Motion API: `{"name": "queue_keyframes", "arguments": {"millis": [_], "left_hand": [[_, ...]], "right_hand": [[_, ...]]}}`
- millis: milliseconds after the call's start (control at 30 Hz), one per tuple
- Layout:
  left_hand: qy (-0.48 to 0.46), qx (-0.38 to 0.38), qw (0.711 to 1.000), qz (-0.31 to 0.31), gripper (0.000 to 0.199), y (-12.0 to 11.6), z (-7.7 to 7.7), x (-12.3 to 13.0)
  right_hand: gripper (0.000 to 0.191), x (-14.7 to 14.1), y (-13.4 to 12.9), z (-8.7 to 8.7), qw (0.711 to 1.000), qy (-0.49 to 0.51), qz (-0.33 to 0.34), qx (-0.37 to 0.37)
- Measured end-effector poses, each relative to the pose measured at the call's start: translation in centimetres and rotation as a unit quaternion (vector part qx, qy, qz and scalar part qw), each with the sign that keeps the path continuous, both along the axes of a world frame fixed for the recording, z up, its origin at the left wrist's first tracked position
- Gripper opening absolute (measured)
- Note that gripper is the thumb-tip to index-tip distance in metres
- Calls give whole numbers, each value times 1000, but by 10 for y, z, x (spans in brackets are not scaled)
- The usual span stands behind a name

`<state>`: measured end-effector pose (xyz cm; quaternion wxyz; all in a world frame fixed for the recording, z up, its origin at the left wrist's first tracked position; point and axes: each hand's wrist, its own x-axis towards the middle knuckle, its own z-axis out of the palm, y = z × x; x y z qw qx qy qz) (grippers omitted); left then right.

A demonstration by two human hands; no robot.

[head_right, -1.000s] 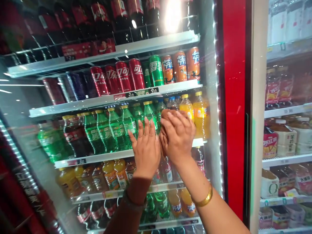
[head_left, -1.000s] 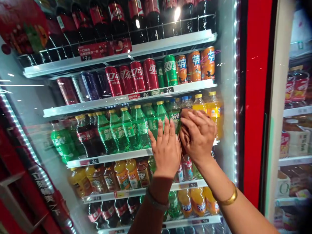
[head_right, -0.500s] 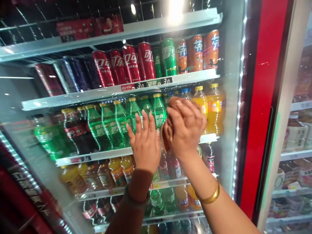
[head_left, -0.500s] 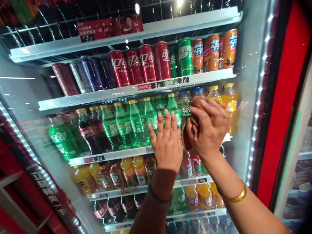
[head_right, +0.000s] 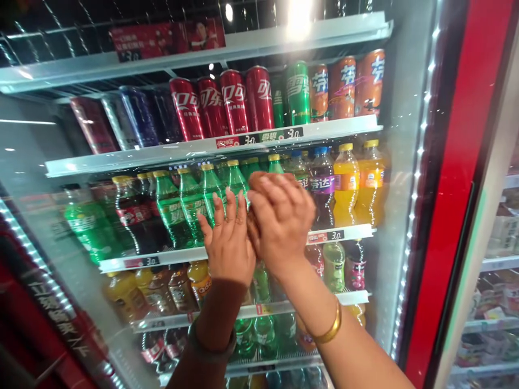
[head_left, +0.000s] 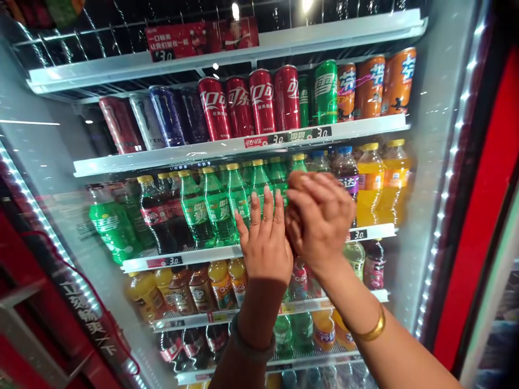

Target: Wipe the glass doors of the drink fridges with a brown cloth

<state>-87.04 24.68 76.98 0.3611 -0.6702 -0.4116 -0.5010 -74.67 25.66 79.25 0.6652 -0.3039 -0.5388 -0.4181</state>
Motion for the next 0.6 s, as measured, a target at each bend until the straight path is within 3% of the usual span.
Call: {"name": "queue_keyframes", "arguments": {"millis": [100,167,233,333,400,467,533,600], "left_hand": [[-3,2,1000,10,73,-1,-5,-14],[-1,-8,1000,27,76,-3,-8,-25],[3,-21,999,40,80,-6,-10,-36],[-3,-30,999,40,83,-9,-9,-47],[-17,-31,999,38,82,-11,-7,-51],[-23,-28,998,41,81,-11,-6,-56],[-15,-17,999,42,78,-10,-7,-62],[-3,-8,999,40,77,-9,-8,-70]], "right_hand": [[38,-8,-8,-34,997,-73,30,-4],[43,9,-10,-61,993,-105,42,-18],[48,28,-7,-71,996,-87,33,-19],[40,31,2,-46,999,40,11,5],[35,8,4,-20,996,91,-2,18],[35,-22,2,-6,998,60,-7,14],[37,-47,-3,-14,1000,-19,3,4],[39,-56,-7,-39,997,-77,19,-15]]}}
